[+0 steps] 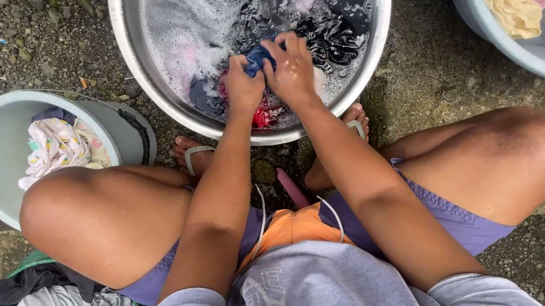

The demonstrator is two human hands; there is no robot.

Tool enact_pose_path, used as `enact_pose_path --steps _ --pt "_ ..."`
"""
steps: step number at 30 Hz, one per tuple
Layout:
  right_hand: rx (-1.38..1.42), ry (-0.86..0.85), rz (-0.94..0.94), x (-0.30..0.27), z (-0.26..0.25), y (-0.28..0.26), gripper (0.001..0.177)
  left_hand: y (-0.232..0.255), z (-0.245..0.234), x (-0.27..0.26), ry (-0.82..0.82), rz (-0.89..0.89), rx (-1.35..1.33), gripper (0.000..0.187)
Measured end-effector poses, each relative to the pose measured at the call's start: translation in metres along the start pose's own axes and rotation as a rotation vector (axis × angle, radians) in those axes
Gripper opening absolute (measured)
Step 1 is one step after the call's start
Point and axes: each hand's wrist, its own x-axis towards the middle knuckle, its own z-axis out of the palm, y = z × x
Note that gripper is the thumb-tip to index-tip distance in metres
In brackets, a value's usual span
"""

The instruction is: Hand-washing laundry in a basin of soapy water by scrubbing and agitating the fabric.

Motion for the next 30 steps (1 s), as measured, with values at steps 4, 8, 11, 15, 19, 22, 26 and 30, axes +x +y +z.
enact_pose_path --steps 4,8,11,15,19,22,26,30 --pt "-0.037 -0.369 0.114 -0.010 -0.018 -0.023 0.036 -0.061 0.026 0.033 0.017 0.231 0.288 0.019" --pt "-0.033 -0.639 0.296 -0.008 -0.021 -0.022 0.048 -0.082 0.028 0.050 -0.066 0.180 0.727 0.030" --pt "-0.115 -0.721 0.357 -0.020 0.077 0.061 0.050 -0.097 0.042 0.063 -0.134 0.244 0.869 0.023" --pt "-0.158 -0.754 0.387 -0.015 0.041 0.034 0.042 -0.094 0.042 0.062 -0.212 0.101 0.864 0.027" --pt "0.215 -0.561 0.625 -0.009 0.012 0.013 0.050 0.014 -0.001 -0.003 -0.370 0.197 0.417 0.042" --pt "0.863 -0.285 0.939 0.008 0.010 0.011 0.049 0.079 -0.025 -0.034 -0.434 0.201 0.113 0.025" --pt "1.490 0.020 1.010 0.019 -0.005 -0.006 0.040 0.097 -0.026 -0.039 -0.587 -0.020 -0.778 0.038" --pt "1.723 0.226 0.848 0.025 -0.036 -0.044 0.035 0.091 -0.022 -0.035 -0.200 -0.287 -0.749 0.087"
